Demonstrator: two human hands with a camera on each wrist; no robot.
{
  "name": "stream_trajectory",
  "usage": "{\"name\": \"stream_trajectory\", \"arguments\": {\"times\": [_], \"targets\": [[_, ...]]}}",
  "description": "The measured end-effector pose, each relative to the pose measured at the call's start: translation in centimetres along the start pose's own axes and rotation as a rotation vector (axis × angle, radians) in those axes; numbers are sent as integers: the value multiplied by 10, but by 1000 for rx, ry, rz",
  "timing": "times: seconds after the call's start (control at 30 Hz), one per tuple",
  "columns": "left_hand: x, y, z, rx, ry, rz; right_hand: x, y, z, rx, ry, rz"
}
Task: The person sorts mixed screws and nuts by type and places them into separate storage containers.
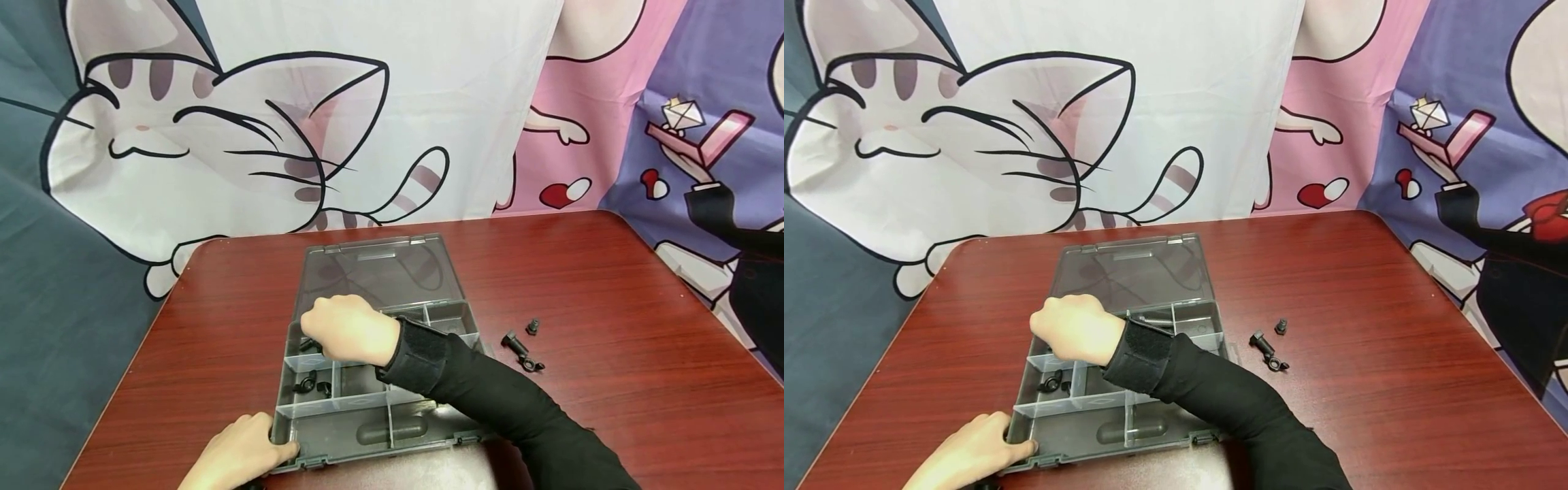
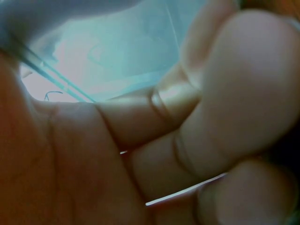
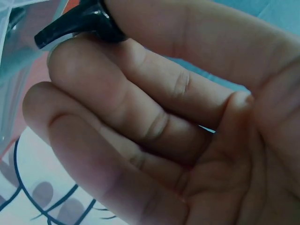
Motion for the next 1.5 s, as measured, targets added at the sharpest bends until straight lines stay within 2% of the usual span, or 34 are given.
{"name": "stream_trajectory", "arguments": {"times": [0.17, 0.33, 0.57, 0.77, 0.93, 1.07, 1.27, 1.5], "targets": [[1, -1, 1, -8, 16, 24, -3, 1, -12, 3, -31, 2], [0, 0, 0, 15, 6, -4, -8, 4, -23, 2, -57, -20], [0, 1, 1, 13, 0, -23, -10, 3, -34, 25, -84, -3], [0, 2, 1, 22, -3, -34, -10, 2, -36, 27, -87, -1], [-1, 4, 0, 35, -12, -63, -11, 5, -32, -28, -60, -50], [0, 2, 1, 27, -5, -40, -13, 8, -28, -92, -37, -100], [0, 1, 1, 17, -2, -27, -13, 9, -28, -106, -46, -108], [-5, 6, -3, 46, -23, -88, -10, 9, -26, -135, -61, -115]]}}
Point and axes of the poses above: each hand's wrist, its own x-axis away from the middle knuckle, its own y-axis out of the palm, z = x × y, the point moved 10 cm from there along -x, towards the middle knuckle, and after that the axes turned 10 degrees about -z, right-handed, at the moved point
